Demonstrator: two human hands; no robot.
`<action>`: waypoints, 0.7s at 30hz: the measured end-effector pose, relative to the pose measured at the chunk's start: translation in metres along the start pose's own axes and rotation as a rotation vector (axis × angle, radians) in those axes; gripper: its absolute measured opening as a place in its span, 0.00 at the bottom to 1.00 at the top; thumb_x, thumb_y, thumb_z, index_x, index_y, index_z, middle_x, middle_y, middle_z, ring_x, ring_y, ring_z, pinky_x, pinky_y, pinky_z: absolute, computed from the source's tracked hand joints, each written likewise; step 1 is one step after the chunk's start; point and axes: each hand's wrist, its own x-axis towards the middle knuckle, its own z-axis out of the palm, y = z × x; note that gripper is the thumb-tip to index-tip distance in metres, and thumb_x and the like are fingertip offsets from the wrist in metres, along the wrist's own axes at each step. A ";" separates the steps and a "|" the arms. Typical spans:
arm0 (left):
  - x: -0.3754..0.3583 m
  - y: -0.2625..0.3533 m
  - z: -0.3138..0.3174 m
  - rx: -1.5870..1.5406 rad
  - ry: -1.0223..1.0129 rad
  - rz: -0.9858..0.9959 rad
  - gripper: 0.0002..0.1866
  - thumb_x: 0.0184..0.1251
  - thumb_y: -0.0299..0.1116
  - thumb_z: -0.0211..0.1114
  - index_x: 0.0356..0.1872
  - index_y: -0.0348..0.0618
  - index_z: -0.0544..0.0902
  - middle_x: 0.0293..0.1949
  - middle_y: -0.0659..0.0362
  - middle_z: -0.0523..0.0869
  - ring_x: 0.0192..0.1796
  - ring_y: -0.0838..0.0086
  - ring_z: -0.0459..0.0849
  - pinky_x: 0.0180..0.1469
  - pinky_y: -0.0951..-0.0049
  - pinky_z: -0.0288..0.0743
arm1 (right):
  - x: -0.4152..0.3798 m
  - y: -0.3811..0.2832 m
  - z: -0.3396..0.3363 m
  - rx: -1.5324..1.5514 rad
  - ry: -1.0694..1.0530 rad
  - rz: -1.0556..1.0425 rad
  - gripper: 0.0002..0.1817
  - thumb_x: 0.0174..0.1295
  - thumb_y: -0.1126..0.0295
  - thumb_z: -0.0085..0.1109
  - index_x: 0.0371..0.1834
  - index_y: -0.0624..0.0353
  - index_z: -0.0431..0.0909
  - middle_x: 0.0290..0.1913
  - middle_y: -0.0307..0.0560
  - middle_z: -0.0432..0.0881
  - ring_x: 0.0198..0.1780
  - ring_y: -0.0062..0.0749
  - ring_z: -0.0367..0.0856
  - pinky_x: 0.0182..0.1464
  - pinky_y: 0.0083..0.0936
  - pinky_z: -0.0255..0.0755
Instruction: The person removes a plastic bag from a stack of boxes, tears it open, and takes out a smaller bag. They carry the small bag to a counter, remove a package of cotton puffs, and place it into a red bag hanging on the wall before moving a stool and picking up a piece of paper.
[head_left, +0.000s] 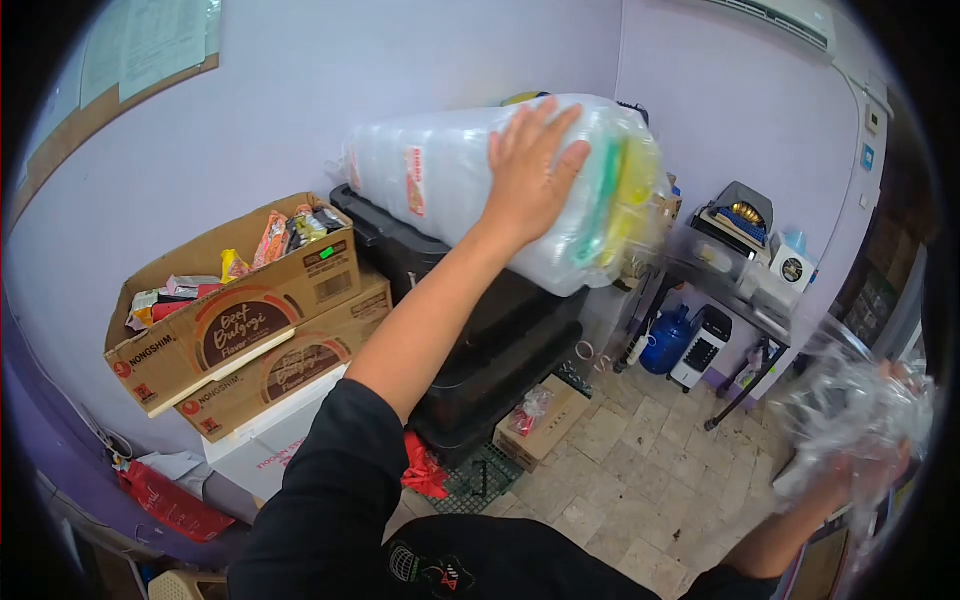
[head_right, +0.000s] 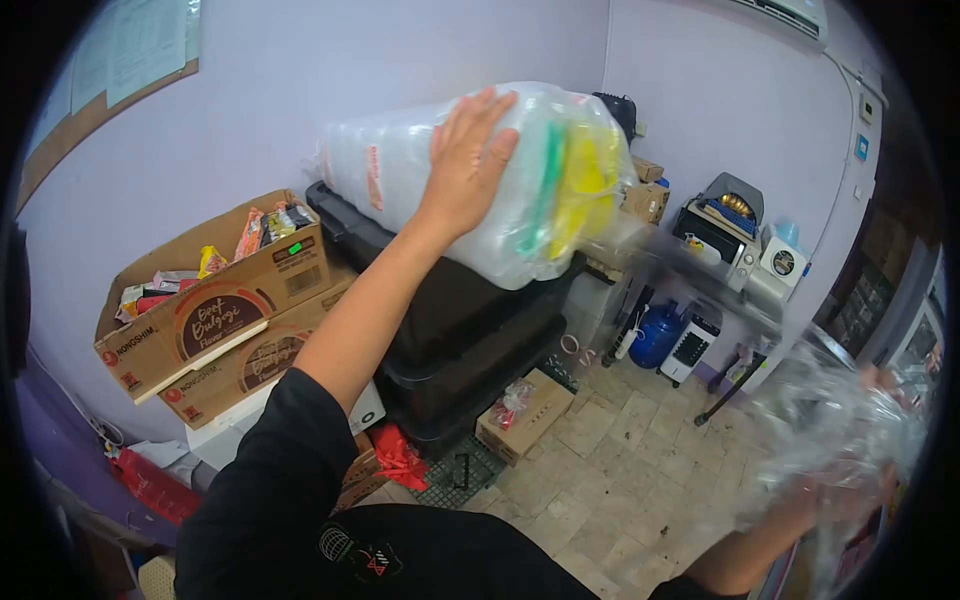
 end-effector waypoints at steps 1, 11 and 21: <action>0.001 -0.004 0.008 0.018 0.075 -0.017 0.33 0.65 0.58 0.54 0.65 0.48 0.66 0.68 0.50 0.63 0.73 0.53 0.52 0.70 0.45 0.36 | -0.015 -0.033 -0.131 -0.039 0.062 -0.009 0.26 0.56 0.60 0.61 0.54 0.58 0.66 0.54 0.51 0.70 0.59 0.43 0.66 0.62 0.38 0.63; -0.018 0.032 0.020 0.312 0.222 -0.053 0.44 0.52 0.48 0.69 0.67 0.41 0.59 0.68 0.45 0.59 0.72 0.52 0.53 0.69 0.45 0.43 | -0.140 -0.142 -0.467 -0.516 0.737 -0.022 0.27 0.61 0.62 0.56 0.62 0.58 0.64 0.60 0.51 0.69 0.63 0.44 0.65 0.64 0.41 0.62; -0.053 0.108 0.135 0.138 -0.377 0.400 0.31 0.51 0.39 0.67 0.60 0.48 0.72 0.60 0.55 0.72 0.65 0.60 0.68 0.67 0.52 0.55 | -0.113 -0.090 -0.242 -0.136 0.831 0.048 0.30 0.66 0.59 0.47 0.68 0.66 0.59 0.67 0.50 0.65 0.63 0.38 0.66 0.68 0.34 0.55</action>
